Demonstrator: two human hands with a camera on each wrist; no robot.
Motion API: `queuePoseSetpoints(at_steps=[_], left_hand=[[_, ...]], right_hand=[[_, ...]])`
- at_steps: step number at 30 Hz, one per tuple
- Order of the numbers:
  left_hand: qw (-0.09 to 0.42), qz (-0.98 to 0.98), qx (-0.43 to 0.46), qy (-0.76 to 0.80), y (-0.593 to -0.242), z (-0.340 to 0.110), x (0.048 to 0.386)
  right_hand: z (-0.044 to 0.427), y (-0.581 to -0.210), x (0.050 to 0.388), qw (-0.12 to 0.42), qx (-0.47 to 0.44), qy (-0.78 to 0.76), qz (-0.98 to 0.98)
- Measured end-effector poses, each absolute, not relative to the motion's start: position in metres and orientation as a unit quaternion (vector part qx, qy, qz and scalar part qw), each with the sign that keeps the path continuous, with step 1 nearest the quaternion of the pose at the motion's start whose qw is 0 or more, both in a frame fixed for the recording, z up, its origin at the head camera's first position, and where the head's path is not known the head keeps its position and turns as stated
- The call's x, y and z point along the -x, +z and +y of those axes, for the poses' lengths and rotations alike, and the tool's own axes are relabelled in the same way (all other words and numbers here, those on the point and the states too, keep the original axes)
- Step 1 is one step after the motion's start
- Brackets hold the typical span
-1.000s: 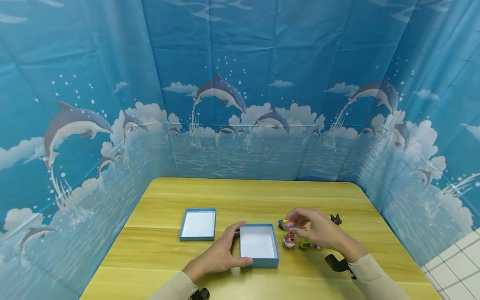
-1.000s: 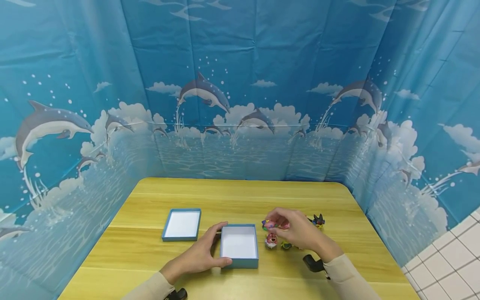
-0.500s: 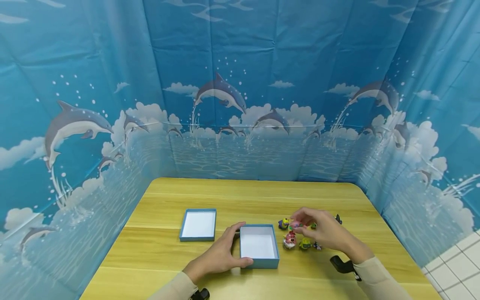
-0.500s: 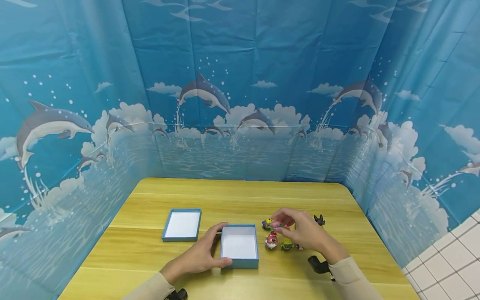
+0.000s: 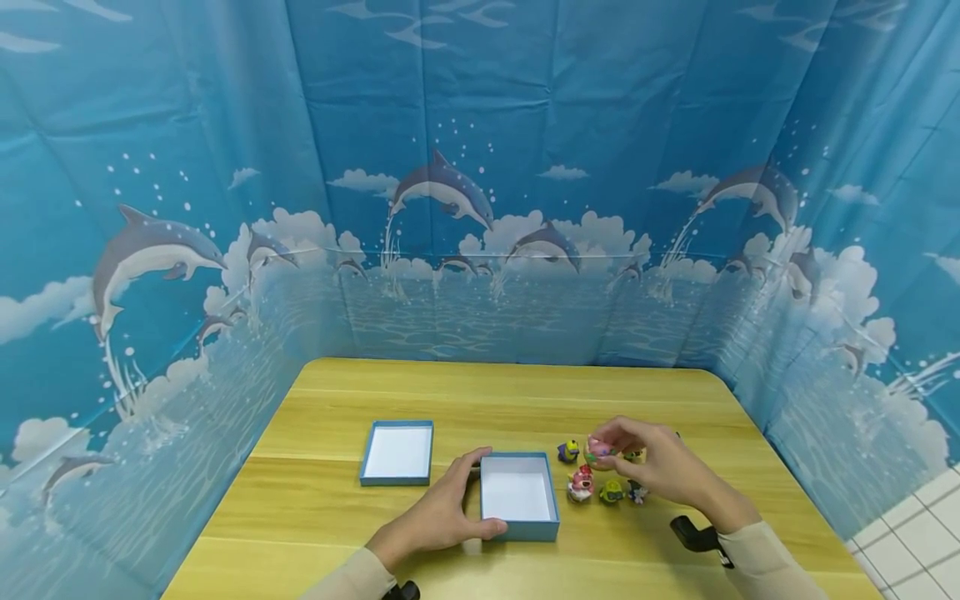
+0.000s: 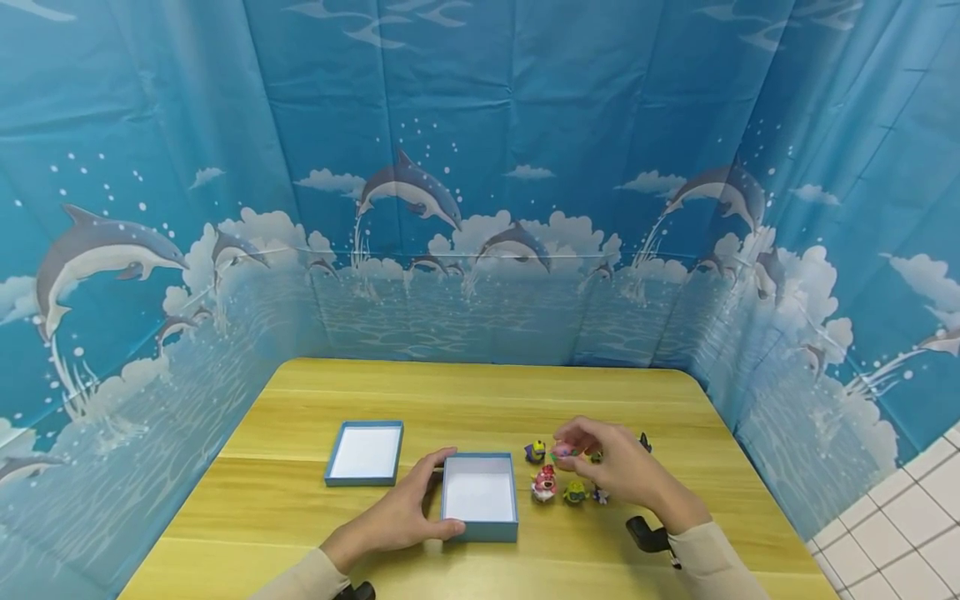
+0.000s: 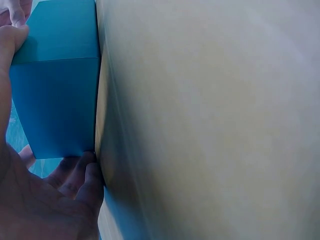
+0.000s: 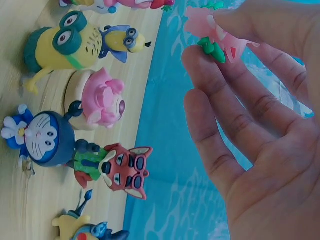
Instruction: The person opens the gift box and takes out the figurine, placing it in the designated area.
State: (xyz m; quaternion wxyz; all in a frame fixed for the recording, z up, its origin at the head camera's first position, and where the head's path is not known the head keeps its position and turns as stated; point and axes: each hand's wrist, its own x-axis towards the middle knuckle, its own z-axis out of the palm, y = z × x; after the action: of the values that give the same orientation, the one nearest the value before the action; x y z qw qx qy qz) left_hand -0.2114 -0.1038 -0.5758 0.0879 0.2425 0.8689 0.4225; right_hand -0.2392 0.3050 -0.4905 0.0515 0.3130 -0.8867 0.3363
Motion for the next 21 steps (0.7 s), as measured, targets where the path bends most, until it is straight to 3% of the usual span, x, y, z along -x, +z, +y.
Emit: queuePoseSetpoints(at_steps=[21], left_hand=[[0.086, 0.869, -0.240, 0.425, -0.575, -0.103, 0.211]], right_hand=[[0.327, -0.491, 0.234, 0.085, -0.279, 0.320, -0.901]])
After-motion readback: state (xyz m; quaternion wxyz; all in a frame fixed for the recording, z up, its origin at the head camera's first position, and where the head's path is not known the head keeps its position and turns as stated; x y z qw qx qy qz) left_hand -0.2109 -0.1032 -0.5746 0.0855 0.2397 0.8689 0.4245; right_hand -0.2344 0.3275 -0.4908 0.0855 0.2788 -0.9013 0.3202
